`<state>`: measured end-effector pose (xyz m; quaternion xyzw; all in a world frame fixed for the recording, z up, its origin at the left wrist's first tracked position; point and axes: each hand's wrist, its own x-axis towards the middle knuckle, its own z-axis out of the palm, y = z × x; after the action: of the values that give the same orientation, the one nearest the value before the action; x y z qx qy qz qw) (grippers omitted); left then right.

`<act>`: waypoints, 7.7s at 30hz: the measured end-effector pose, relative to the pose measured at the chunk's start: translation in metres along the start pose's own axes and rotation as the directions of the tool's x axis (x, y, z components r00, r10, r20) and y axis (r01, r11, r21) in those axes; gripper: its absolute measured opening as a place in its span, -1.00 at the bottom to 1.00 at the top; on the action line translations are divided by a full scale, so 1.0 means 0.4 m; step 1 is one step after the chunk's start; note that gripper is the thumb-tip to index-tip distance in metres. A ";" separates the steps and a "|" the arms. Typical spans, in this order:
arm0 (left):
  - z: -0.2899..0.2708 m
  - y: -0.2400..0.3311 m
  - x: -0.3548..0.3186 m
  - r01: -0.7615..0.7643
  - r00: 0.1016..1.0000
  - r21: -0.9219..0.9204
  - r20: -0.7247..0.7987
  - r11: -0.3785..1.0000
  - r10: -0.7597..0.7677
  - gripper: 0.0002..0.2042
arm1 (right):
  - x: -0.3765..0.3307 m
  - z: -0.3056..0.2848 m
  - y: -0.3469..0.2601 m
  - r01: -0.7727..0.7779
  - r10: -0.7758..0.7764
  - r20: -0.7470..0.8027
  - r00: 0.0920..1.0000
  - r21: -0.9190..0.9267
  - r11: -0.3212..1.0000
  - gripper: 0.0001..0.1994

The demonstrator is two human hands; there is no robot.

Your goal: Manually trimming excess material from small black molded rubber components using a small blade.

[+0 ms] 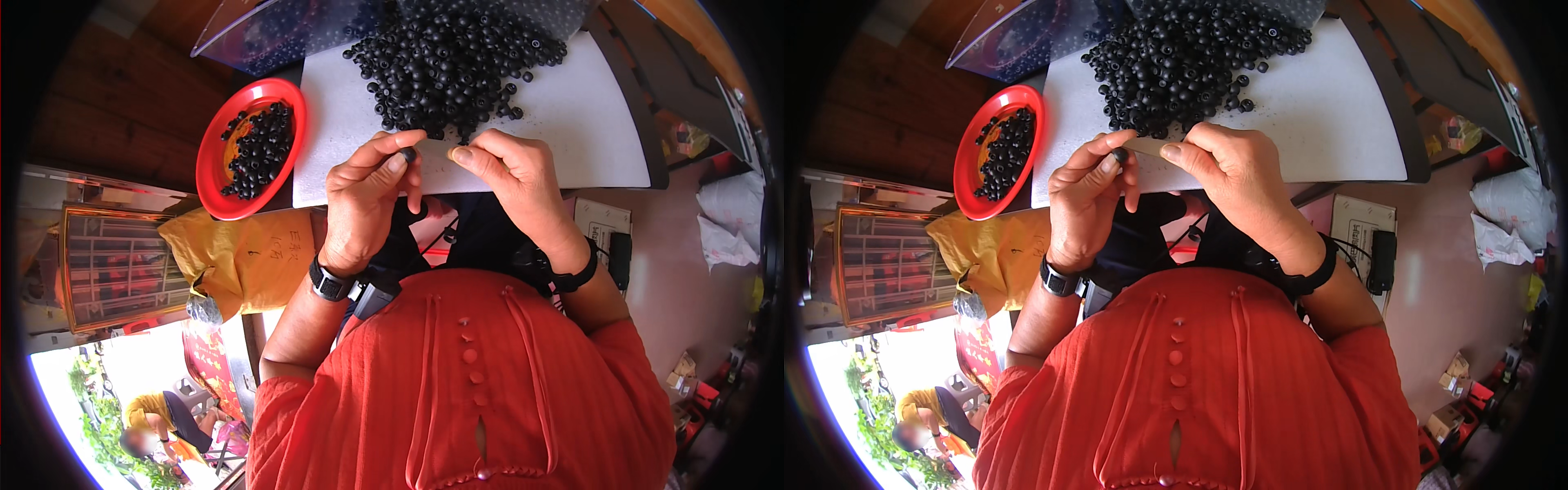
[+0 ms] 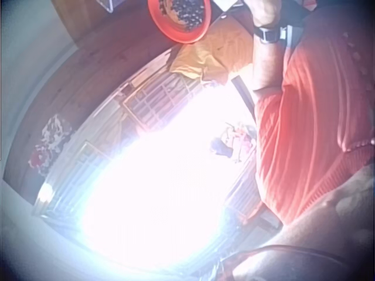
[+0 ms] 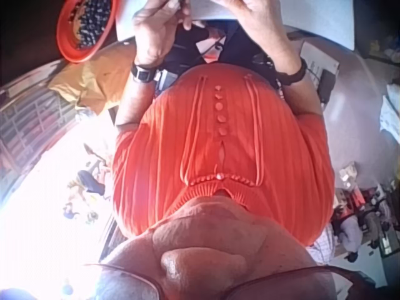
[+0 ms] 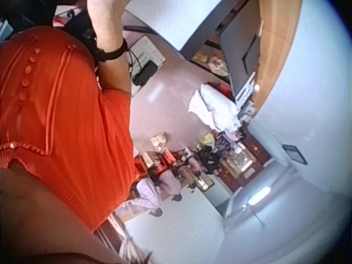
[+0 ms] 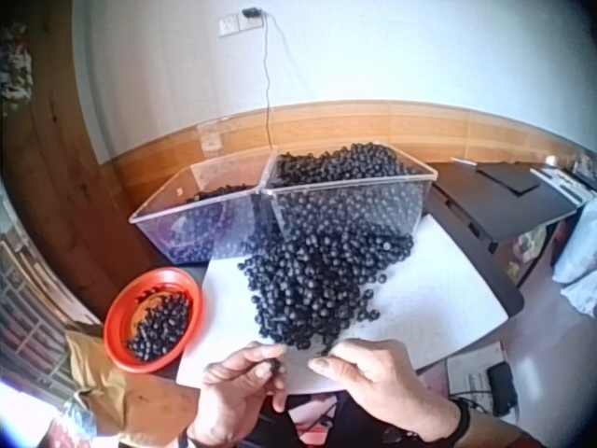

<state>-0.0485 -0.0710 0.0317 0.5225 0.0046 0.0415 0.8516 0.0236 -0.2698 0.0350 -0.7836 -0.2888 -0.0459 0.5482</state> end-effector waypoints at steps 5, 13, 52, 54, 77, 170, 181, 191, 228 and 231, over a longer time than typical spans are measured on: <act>-0.011 -0.008 0.001 -0.025 0.999 0.043 0.032 0.999 0.024 -0.71 | 0.003 0.004 0.001 0.034 -0.033 0.016 0.999 -0.065 0.997 -0.67; -0.013 -0.008 0.000 -0.017 0.999 0.019 0.046 1.000 0.016 -0.72 | 0.003 0.004 -0.003 0.024 -0.019 0.041 0.999 -0.128 0.991 -0.66; 0.018 0.026 0.043 -0.403 0.872 0.888 0.300 0.220 0.386 -0.85 | -0.011 -0.100 -0.023 -0.091 0.170 -0.190 0.967 0.363 0.927 -0.71; 0.059 -0.016 0.080 -0.509 0.801 0.858 0.444 0.068 0.401 -0.85 | -0.020 -0.106 -0.014 -0.106 0.172 -0.164 0.972 0.348 0.931 -0.72; -0.027 0.010 0.037 -0.292 0.854 0.949 0.314 -0.118 0.415 -0.90 | -0.016 -0.064 0.010 -0.070 0.070 0.032 0.997 0.004 0.998 -0.72; -0.244 0.258 -0.003 -0.024 0.706 1.000 0.023 -0.008 0.708 -0.71 | -0.003 -0.004 0.002 -0.119 0.151 -0.066 0.986 0.342 0.932 -0.73; 0.032 0.001 0.101 -0.482 0.769 0.858 0.512 -0.179 0.382 -0.77 | -0.008 -0.042 0.001 -0.084 0.120 -0.150 0.981 0.229 0.970 -0.70; 0.056 -0.021 0.098 -0.448 0.773 0.835 0.541 -0.318 0.332 -0.82 | -0.025 -0.063 0.047 -0.107 0.138 -0.122 0.983 0.232 0.967 -0.67; -0.016 0.011 0.054 -0.353 0.919 0.825 0.219 0.441 0.328 -0.82 | 0.005 -0.038 0.013 -0.037 0.036 -0.007 0.999 -0.149 0.988 -0.71; -0.025 0.038 0.035 -0.176 0.982 0.655 0.065 0.735 0.177 -0.81 | 0.007 -0.018 0.001 -0.027 0.027 -0.004 1.000 -0.141 0.990 -0.72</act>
<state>-0.0361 -0.0542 0.0410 0.7864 -0.0299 0.1181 0.6055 0.0280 -0.2752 0.0386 -0.8240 -0.2737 -0.0596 0.4925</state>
